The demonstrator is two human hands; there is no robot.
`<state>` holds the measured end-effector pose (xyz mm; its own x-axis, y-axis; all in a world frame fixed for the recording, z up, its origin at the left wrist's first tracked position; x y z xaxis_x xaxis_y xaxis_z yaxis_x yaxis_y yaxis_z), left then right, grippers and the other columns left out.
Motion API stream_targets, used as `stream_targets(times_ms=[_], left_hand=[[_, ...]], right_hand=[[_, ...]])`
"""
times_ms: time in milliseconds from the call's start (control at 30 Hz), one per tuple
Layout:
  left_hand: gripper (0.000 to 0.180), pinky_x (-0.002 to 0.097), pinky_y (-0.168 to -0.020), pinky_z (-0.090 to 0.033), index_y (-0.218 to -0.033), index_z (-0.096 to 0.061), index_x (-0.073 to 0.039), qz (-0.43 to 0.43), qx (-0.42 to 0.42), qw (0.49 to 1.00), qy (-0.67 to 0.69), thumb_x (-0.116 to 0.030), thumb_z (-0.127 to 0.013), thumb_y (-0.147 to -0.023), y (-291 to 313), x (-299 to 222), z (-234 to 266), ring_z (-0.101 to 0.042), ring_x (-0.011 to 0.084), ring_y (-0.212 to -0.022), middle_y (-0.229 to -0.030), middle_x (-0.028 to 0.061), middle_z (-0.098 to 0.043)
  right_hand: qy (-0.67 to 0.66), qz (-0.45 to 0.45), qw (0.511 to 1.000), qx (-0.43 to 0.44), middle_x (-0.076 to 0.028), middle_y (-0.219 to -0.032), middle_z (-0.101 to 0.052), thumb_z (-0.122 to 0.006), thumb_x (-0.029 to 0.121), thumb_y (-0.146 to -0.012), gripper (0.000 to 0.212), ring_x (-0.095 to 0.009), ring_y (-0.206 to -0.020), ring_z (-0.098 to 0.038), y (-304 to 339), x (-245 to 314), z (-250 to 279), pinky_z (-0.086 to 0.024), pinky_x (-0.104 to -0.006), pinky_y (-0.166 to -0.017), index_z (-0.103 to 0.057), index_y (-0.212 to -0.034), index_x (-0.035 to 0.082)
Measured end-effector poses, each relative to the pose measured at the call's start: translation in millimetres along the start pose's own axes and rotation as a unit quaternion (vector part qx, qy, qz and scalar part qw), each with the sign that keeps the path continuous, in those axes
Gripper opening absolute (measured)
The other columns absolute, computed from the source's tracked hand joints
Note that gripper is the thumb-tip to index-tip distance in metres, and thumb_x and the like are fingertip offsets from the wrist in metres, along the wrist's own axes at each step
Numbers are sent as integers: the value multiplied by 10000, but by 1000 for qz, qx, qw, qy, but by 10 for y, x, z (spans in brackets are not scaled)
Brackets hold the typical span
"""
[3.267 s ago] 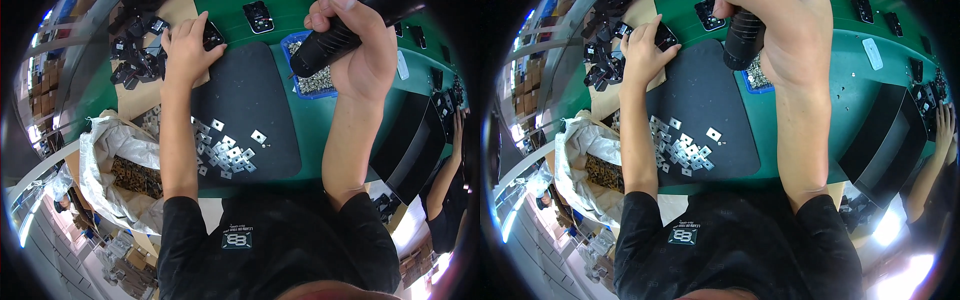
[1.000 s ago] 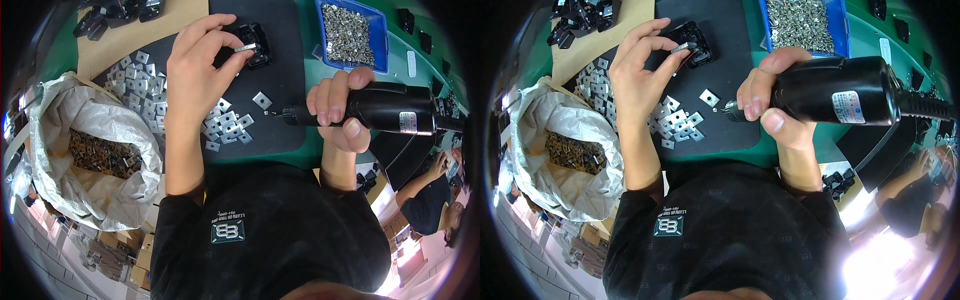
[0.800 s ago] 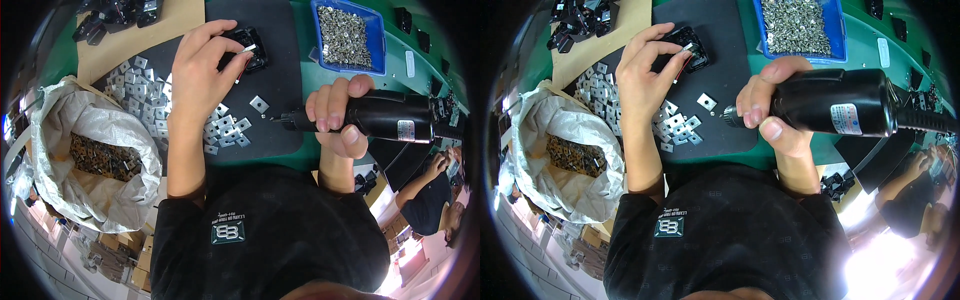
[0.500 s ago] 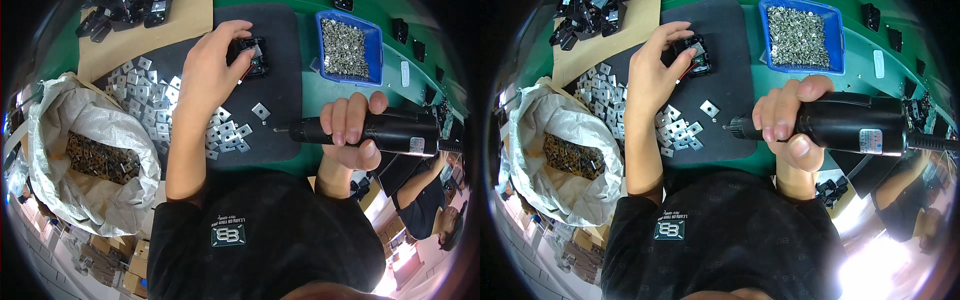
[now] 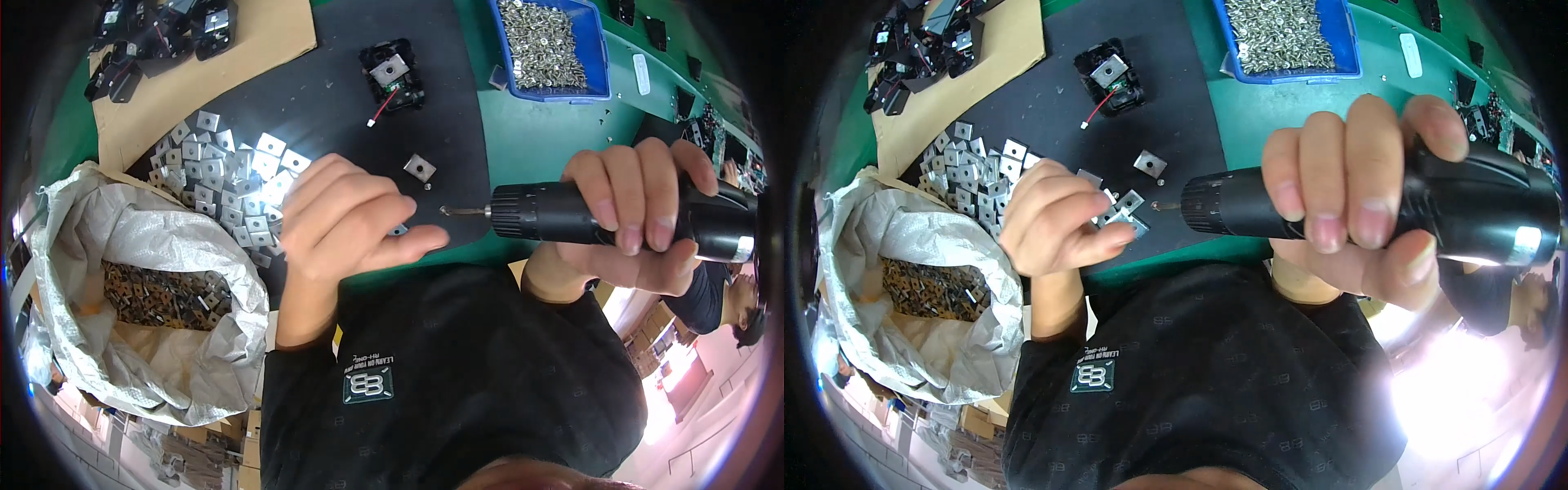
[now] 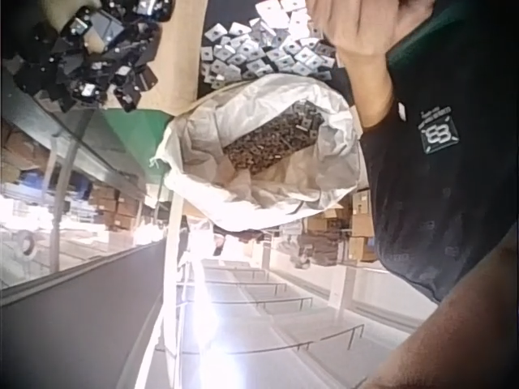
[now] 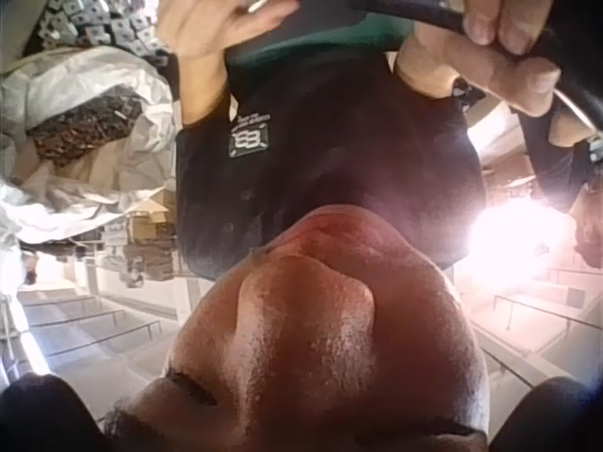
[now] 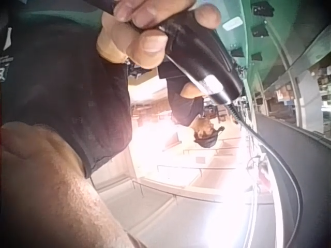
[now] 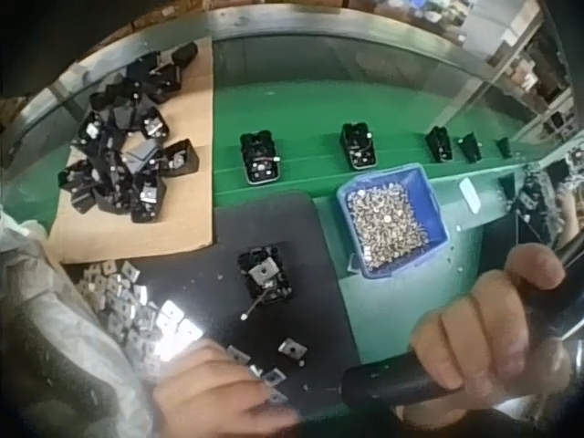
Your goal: The person assembles electronic components and small metal plates using an electric screwdriver to secure them with screws.
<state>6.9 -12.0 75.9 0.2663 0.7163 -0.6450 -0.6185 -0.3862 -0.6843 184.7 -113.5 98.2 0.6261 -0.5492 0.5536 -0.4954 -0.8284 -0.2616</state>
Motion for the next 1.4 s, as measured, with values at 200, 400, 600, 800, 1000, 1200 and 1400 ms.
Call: stream_targets(times_ms=[200,400,600,800,1000,1200,1400], left_hand=[[537,289,-500,-481,-688,-647,-57,80,46,994,-57,-543,-872,-647,114,34,-238,-591,212,-526,-636,43,-608],[467,301,-548,-528,-764,-682,-42,85,56,995,-17,-454,-879,-665,172,54,-335,-658,232,-599,-694,69,-664],[331,272,-533,-522,-824,-697,-4,119,67,982,130,-264,-884,-740,168,107,-397,-679,209,-620,-746,97,-706],[319,282,-532,-517,-889,-703,7,146,82,976,137,-170,-897,-708,196,141,-456,-670,208,-626,-812,116,-719],[199,310,-590,-524,-862,-713,0,130,75,987,59,-14,-803,-685,117,246,-279,-667,231,-658,-809,117,-707],[174,302,-574,-515,-830,-720,-17,176,25,982,63,48,-718,-669,141,348,-194,-650,226,-618,-772,101,-697],[179,326,-590,-524,-851,-709,-18,156,54,984,61,21,-700,-677,179,373,-291,-643,242,-638,-768,87,-665]], right_hand=[[15,6,1000,-15,35,-831,-596,-790,138,-771,487,-88,-731,-585,42,74,-88,-469,-257,-783,-562,-1201,133],[42,47,998,-19,30,-829,-609,-798,108,-749,468,-98,-717,-602,68,140,-187,-482,-264,-797,-585,-1164,133],[44,48,997,-32,23,-806,-625,-805,104,-726,462,-96,-712,-621,94,175,-171,-511,-278,-804,-595,-1137,134],[28,55,997,-35,26,-795,-628,-803,94,-721,463,-94,-712,-621,75,182,-99,-518,-279,-803,-598,-1135,132],[98,-24,994,-40,34,-832,-582,-784,135,-772,472,-95,-724,-567,81,89,-14,-456,-277,-781,-578,-1197,130],[168,-2,983,-80,-16,-820,-547,-737,207,-862,591,-159,-704,-548,319,-311,277,-474,-357,-739,-430,-1357,107],[208,1,974,-93,-20,-824,-549,-732,214,-870,554,-162,-707,-557,291,-435,320,-472,-362,-733,-431,-1321,102]])
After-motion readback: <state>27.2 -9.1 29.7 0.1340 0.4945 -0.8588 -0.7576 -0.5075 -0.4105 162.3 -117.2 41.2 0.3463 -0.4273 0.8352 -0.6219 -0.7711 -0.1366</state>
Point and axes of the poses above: each hand's wrist, its own y-axis away from the middle knuckle, its own z-axis out of the back of the hand, x = y × z, the point moved 10 cm from there along -y, towards the middle knuckle
